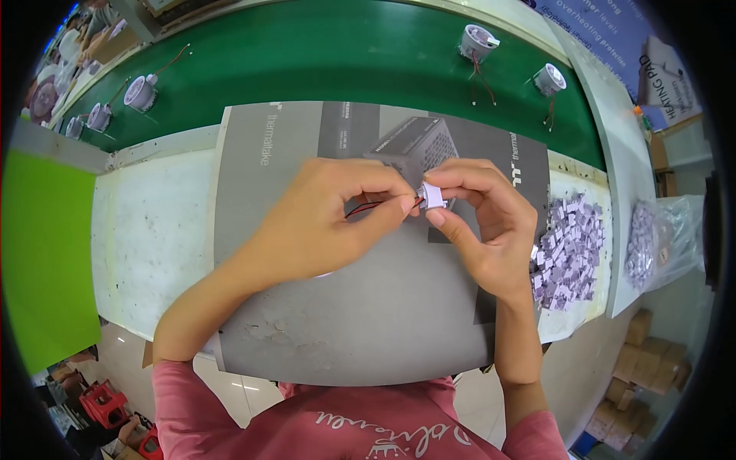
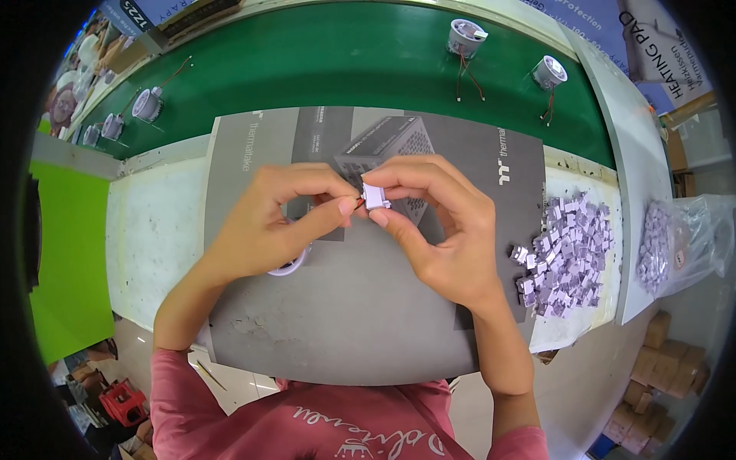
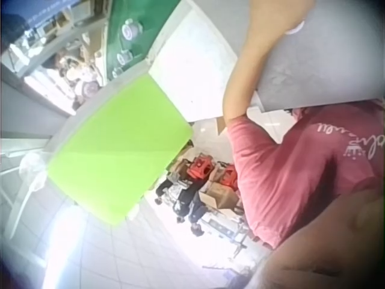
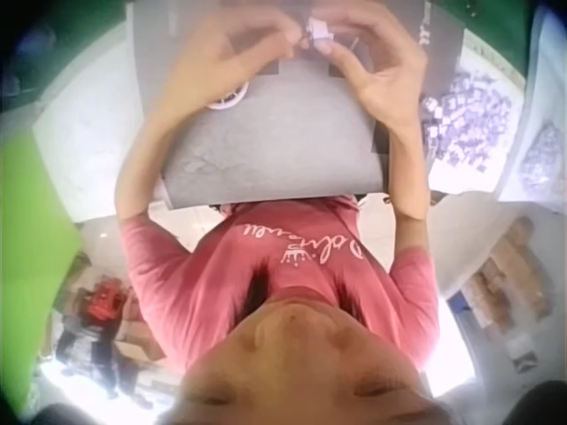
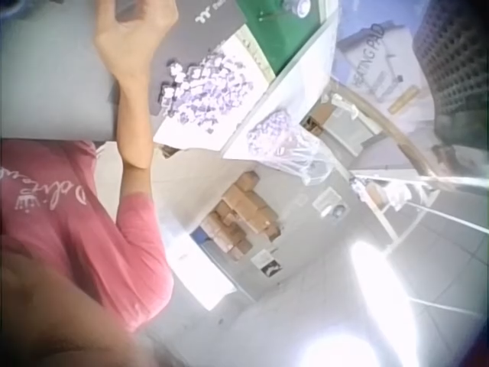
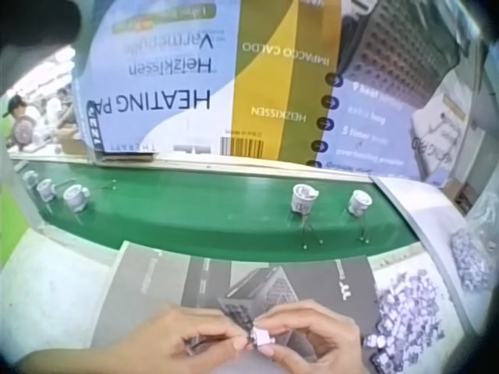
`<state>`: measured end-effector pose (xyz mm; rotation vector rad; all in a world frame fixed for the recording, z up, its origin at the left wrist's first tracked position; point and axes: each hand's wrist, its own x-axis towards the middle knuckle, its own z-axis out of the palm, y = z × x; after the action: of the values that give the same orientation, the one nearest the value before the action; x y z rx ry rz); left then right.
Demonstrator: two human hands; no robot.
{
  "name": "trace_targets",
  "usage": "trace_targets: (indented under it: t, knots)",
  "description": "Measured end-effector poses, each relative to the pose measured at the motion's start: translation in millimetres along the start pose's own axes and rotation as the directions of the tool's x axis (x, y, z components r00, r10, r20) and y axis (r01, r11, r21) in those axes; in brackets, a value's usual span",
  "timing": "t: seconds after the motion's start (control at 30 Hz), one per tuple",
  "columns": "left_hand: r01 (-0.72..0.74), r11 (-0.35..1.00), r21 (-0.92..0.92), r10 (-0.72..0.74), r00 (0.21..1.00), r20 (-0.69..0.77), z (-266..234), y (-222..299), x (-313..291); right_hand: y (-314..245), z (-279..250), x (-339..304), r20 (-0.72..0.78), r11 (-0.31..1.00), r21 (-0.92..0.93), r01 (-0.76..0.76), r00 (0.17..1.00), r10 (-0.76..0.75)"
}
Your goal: The person connects wires to small plastic electronic connectors by hand, then attaches the connected wires to a cooling fan unit.
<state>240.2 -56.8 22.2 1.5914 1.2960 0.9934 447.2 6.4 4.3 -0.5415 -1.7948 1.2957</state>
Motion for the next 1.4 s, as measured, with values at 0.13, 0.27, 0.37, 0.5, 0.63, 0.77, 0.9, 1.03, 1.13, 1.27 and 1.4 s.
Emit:
trace_targets:
  t: [0.13, 0.27, 0.37, 0.5, 0.63, 0.77, 0.9, 1.03, 1.13, 1.27, 1.4]
  knots:
    - [-0.268, 0.888, 0.373, 0.305, 0.952, -0.041, 4, 0, -1, -4, -2, 0, 0.019, 0.998, -0.047, -0.044, 0.999, 0.045]
    - [-0.339, 0.707, 0.620, 0.498, 0.862, -0.096, 15, -5, -2, -2, -4, -2, 0.033, 0.975, 0.101, -0.199, 0.980, 0.196]
    - [-0.324, 0.713, 0.622, 0.492, 0.863, -0.114, 16, -1, -6, -1, -6, 0, 0.054, 0.979, 0.127, -0.158, 0.987, 0.152]
    - [-0.073, 0.997, 0.004, 0.073, 0.990, -0.124, 8, 5, -7, -1, -3, 1, 0.021, 0.992, 0.129, -0.010, 1.000, 0.008]
    - [0.052, 0.982, -0.182, -0.044, 0.998, 0.044, -4, 7, -3, 1, -1, 0, 0.041, 0.994, 0.103, 0.034, 0.998, -0.038]
    - [0.150, 0.922, -0.356, -0.089, 0.979, 0.183, -8, 0, -1, 0, 0, 1, 0.031, 0.996, 0.048, 0.080, 0.996, -0.081]
    - [0.082, 0.922, -0.378, -0.009, 0.982, 0.189, -8, 0, 1, -3, 0, 3, 0.036, 0.988, -0.060, 0.142, 0.989, -0.140]
    - [0.233, 0.909, -0.346, -0.134, 0.949, 0.286, -13, -2, 3, 0, -1, 5, 0.081, 0.963, -0.177, 0.202, 0.978, -0.191]
    - [0.156, 0.937, -0.314, -0.099, 0.977, 0.190, -9, -6, 0, -3, 0, 6, 0.125, 0.903, -0.334, 0.271, 0.962, -0.243]
    - [0.233, 0.972, 0.026, -0.234, 0.963, 0.131, -18, -5, 2, -5, 0, 6, 0.036, 0.926, -0.362, 0.107, 0.994, -0.101]
    - [0.324, 0.932, 0.162, -0.347, 0.926, 0.146, -14, 1, 3, -2, -2, 5, 0.109, 0.860, -0.503, 0.091, 0.993, -0.041]
